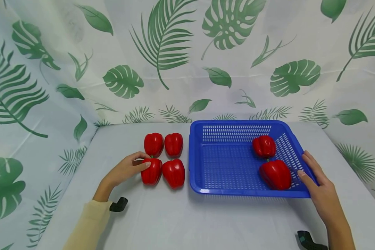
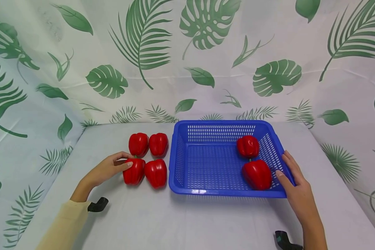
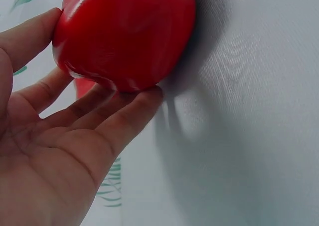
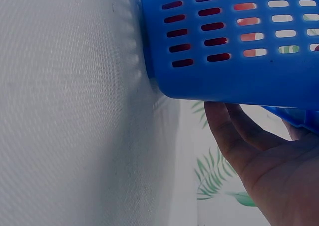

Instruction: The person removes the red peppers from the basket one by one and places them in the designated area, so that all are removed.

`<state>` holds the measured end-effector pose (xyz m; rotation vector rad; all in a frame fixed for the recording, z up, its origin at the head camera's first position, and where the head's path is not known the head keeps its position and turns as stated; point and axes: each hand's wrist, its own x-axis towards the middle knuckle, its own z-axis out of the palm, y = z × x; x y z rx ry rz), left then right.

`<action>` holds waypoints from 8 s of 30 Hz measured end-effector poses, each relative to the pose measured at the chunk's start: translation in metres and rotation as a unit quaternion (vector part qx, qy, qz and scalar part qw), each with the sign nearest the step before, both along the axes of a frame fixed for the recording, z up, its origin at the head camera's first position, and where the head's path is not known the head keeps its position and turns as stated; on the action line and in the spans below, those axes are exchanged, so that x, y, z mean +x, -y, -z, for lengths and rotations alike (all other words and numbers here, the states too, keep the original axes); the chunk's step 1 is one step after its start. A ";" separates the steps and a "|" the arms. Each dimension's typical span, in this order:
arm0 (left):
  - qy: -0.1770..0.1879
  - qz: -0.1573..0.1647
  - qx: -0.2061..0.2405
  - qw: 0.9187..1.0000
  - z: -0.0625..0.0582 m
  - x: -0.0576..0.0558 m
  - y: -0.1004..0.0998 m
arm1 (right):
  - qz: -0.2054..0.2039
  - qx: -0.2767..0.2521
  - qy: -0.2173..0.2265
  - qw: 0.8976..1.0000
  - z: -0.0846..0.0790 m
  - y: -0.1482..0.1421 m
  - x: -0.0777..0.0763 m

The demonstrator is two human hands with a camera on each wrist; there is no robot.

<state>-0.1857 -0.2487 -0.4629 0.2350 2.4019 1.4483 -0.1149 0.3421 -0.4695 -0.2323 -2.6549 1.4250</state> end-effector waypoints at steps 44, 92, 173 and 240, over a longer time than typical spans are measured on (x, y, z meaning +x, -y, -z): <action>-0.127 -0.098 0.057 0.985 -0.040 -0.018 -0.012 | -0.012 -0.007 -0.018 1.000 0.001 -0.002 0.000; -0.105 0.095 0.119 0.983 -0.087 -0.057 -0.167 | -0.004 0.001 -0.010 1.000 -0.001 0.000 0.000; -0.067 0.169 0.120 0.976 -0.059 -0.077 -0.312 | 0.003 -0.001 0.007 1.000 -0.002 -0.001 -0.001; -0.010 0.178 0.005 0.984 -0.006 -0.099 -0.378 | -0.009 -0.007 -0.006 1.000 -0.003 -0.002 0.001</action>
